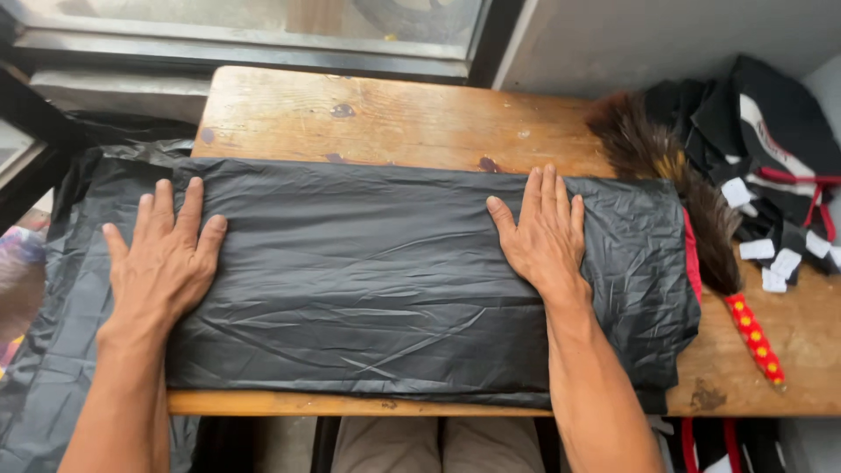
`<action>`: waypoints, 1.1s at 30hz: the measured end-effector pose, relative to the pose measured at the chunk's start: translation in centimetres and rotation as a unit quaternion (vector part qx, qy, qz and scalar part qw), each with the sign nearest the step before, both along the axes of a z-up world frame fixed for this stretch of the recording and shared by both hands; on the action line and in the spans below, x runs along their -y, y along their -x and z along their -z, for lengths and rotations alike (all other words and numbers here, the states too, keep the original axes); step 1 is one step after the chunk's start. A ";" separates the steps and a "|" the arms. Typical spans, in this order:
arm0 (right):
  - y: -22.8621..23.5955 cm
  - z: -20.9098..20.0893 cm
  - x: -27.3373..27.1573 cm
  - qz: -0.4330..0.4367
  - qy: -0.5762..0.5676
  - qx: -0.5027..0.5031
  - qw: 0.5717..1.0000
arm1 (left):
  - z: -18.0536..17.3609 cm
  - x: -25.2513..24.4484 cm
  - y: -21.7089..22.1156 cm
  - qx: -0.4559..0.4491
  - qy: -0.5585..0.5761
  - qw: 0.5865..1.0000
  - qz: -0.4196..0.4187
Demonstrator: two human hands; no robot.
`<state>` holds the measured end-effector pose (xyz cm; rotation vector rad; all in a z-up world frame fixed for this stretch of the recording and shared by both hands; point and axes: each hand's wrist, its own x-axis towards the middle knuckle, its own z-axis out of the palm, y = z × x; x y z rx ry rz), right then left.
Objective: The person smooths a large black plastic sheet on a wooden table, then repeatedly rolls it into a tight cylindrical bundle. The person uses a feather duster to brush the surface during the process.
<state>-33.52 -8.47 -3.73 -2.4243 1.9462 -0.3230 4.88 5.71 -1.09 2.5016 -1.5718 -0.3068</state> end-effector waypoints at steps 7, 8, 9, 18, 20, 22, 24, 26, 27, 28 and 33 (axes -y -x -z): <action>0.5 0.8 0.7 0.015 0.011 -0.010 1.000 | -1.4 0.6 5.2 0.172 0.219 0.954 0.115; 0.5 0.7 0.6 0.013 0.003 -0.010 1.000 | -3.0 1.0 8.6 0.152 0.255 0.946 0.131; 0.3 0.6 0.5 0.011 -0.005 -0.009 1.000 | -4.5 1.3 11.9 0.131 0.290 0.937 0.147; -0.3 -3.2 -1.1 0.026 -0.134 0.003 0.991 | 1.6 3.1 24.3 0.025 0.284 0.937 0.202; -0.2 -3.1 -1.0 0.022 -0.146 0.007 0.989 | 2.2 2.4 21.7 0.028 0.250 0.950 0.185; -0.3 -3.2 -0.7 0.022 -0.150 0.013 0.988 | 2.3 1.7 19.2 0.031 0.223 0.959 0.173; -0.3 -3.0 -0.6 0.032 -0.139 0.023 0.990 | 2.4 0.8 17.0 0.046 0.220 0.955 0.192; -0.3 -3.1 -0.7 0.031 -0.140 0.026 0.989 | 2.6 0.0 14.9 0.062 0.220 0.957 0.180; -0.3 -3.2 -0.7 0.030 -0.139 0.030 0.989 | 2.7 -0.4 13.8 0.078 0.223 0.957 0.169; -0.3 -3.3 -0.8 0.032 -0.141 0.031 0.989 | 2.6 -0.7 13.1 0.077 0.221 0.957 0.171; -0.5 -3.7 -1.1 0.022 -0.136 0.049 0.989 | 2.3 -2.6 9.3 0.112 0.202 0.965 0.123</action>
